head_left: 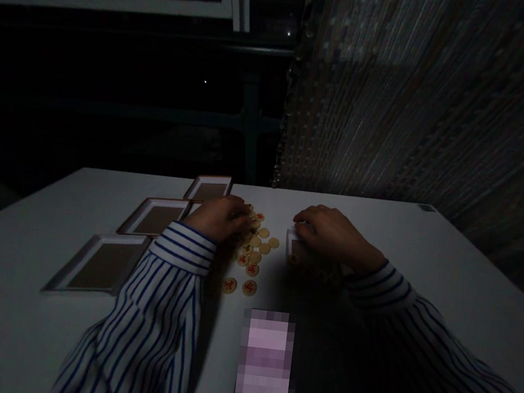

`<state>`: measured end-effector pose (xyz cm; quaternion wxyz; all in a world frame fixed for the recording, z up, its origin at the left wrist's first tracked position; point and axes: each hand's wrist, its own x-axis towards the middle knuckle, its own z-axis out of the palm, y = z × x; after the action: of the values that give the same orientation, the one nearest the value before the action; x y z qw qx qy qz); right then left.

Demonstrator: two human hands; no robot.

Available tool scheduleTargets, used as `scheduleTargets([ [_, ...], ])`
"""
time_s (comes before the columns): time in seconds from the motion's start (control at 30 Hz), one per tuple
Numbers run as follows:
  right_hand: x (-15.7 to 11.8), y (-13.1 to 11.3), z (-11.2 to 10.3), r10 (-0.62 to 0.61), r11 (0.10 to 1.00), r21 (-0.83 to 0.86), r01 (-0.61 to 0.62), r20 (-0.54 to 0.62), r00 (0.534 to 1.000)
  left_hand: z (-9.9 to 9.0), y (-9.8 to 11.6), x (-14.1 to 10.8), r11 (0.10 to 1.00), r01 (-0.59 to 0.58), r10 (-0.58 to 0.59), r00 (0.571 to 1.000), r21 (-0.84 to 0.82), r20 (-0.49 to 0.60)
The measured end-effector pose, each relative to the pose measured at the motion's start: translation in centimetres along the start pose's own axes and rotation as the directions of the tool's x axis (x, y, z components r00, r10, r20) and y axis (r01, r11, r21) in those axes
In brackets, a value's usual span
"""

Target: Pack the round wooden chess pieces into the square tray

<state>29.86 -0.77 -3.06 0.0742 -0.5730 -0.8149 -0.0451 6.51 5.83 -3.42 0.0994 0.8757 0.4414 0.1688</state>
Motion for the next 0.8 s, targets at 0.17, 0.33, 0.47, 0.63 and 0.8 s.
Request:
scheduleTargets([
  [0.17,0.1,-0.5,-0.1,0.005,1.000,0.007,-0.005,0.005,1.000,-1.7,-0.9,-0.7,0.999,0.037,-0.037,0.999,-0.017,0.020],
  [0.33,0.1,-1.1,0.0,-0.008,0.999,0.036,0.008,0.012,1.000,-2.4,-1.8,-1.2,0.991,0.120,-0.124,0.990,0.053,0.071],
  [0.47,0.1,-1.7,0.2,-0.047,0.998,0.047,0.047,-0.003,0.999,-2.6,-1.7,-1.4,0.991,0.121,-0.123,0.991,0.050,0.046],
  [0.63,0.0,-2.2,-0.1,-0.064,0.996,0.058,0.067,-0.041,0.997,-2.7,-0.8,-2.2,0.993,0.118,-0.118,0.990,-0.015,-0.073],
  [0.8,-0.3,-2.5,-0.5,-0.081,0.993,0.082,0.089,-0.091,0.993,-1.3,0.0,-4.3,0.992,0.109,-0.119,0.974,-0.062,-0.195],
])
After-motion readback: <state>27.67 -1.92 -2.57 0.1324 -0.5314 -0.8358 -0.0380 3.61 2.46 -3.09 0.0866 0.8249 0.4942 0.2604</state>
